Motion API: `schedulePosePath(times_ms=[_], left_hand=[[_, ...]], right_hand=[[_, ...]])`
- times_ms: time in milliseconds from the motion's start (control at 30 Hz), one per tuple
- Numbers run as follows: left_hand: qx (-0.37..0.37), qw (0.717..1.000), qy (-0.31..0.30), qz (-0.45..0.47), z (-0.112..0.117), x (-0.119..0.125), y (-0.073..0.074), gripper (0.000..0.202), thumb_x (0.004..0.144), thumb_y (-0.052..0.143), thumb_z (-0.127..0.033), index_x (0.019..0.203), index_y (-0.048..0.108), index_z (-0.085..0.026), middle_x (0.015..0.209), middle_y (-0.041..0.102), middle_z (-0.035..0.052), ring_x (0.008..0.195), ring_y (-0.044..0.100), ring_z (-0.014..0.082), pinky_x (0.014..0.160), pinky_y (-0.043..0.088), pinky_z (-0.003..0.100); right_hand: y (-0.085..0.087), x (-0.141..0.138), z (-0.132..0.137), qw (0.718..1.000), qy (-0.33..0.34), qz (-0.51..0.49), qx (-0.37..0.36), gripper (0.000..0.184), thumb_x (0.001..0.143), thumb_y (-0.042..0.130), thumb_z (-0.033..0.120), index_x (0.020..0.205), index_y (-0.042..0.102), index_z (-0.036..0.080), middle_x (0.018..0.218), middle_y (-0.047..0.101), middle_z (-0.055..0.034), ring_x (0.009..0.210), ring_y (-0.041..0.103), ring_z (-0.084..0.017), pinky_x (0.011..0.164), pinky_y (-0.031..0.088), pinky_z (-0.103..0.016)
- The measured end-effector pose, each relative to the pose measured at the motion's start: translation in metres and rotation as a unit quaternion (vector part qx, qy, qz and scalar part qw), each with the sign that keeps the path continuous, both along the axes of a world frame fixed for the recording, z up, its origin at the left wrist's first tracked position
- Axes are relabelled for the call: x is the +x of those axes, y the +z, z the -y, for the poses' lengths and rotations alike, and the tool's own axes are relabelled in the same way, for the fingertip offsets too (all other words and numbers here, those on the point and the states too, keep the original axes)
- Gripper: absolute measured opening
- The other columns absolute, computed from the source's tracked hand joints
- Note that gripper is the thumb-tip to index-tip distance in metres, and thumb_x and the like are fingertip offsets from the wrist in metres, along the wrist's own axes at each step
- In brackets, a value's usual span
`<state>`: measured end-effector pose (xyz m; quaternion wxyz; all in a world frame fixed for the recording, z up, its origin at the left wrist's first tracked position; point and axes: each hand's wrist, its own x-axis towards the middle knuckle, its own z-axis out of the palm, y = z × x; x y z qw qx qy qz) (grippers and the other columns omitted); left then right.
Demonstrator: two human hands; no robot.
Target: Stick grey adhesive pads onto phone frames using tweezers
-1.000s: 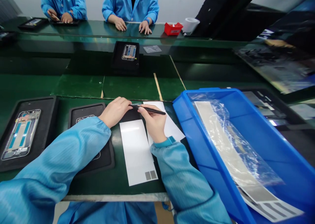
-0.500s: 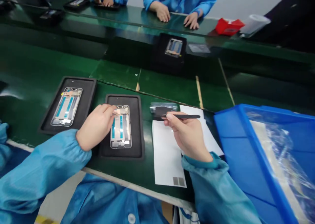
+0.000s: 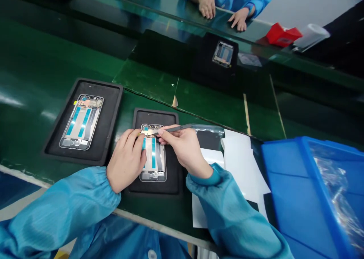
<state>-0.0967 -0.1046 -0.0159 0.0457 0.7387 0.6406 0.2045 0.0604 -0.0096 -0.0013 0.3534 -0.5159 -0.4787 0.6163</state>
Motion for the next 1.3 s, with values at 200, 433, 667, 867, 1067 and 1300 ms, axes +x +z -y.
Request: schedulePosePath(times_ms=[200,433,667,867,1067,1300], left_hand=[[-0.006,1.000,0.005,-0.003,0.0003,0.0024,0.0014,0.041,0.093,0.050,-0.020,0.133,0.054,-0.010,0.135,0.057,0.0179,0.129,0.048,0.0349,0.109,0.044,0.053],[-0.010,1.000,0.004,-0.011,0.0006,0.0032,0.0019,0.041,0.093,0.050,-0.021,0.132,0.055,-0.008,0.134,0.058,0.0185,0.129,0.047,0.0351,0.109,0.044,0.052],[-0.008,1.000,0.002,-0.016,0.0000,0.0026,0.0013,0.041,0.093,0.051,-0.021,0.130,0.055,-0.006,0.133,0.058,0.0181,0.128,0.047,0.0349,0.110,0.042,0.051],[-0.007,1.000,0.000,-0.012,0.0001,0.0030,0.0013,0.041,0.093,0.050,-0.022,0.131,0.055,-0.007,0.133,0.058,0.0186,0.128,0.047,0.0353,0.109,0.044,0.053],[-0.010,1.000,0.002,-0.006,0.0003,0.0028,0.0022,0.040,0.093,0.050,-0.022,0.131,0.054,-0.011,0.133,0.059,0.0175,0.128,0.048,0.0355,0.108,0.044,0.053],[-0.009,1.000,0.000,-0.011,-0.0002,0.0029,0.0020,0.040,0.094,0.049,-0.022,0.131,0.055,-0.007,0.133,0.058,0.0188,0.128,0.047,0.0355,0.109,0.044,0.053]], right_hand=[[-0.0004,0.0019,0.0005,1.000,0.008,0.023,0.018,0.025,0.070,0.084,0.037,0.077,0.075,0.015,0.061,0.070,-0.0032,0.057,0.065,-0.015,0.057,0.056,-0.028],[-0.0018,0.0016,-0.0003,1.000,0.015,0.016,0.020,0.028,0.068,0.086,0.039,0.078,0.076,0.015,0.063,0.070,-0.0027,0.060,0.066,-0.016,0.058,0.056,-0.028],[-0.0024,0.0012,-0.0009,0.999,0.018,0.020,0.019,0.028,0.068,0.086,0.039,0.077,0.076,0.015,0.062,0.070,-0.0022,0.059,0.065,-0.015,0.058,0.056,-0.028],[-0.0028,0.0020,-0.0006,0.999,0.023,0.030,0.027,0.028,0.069,0.085,0.039,0.079,0.075,0.015,0.063,0.070,-0.0027,0.060,0.066,-0.016,0.058,0.056,-0.029],[-0.0044,0.0028,-0.0008,0.999,0.026,0.032,0.034,0.028,0.070,0.085,0.040,0.080,0.076,0.016,0.063,0.071,-0.0025,0.060,0.066,-0.016,0.058,0.057,-0.029],[-0.0036,0.0028,-0.0007,0.999,0.023,0.030,0.030,0.029,0.069,0.086,0.040,0.080,0.075,0.015,0.061,0.070,-0.0020,0.059,0.066,-0.016,0.058,0.056,-0.028]])
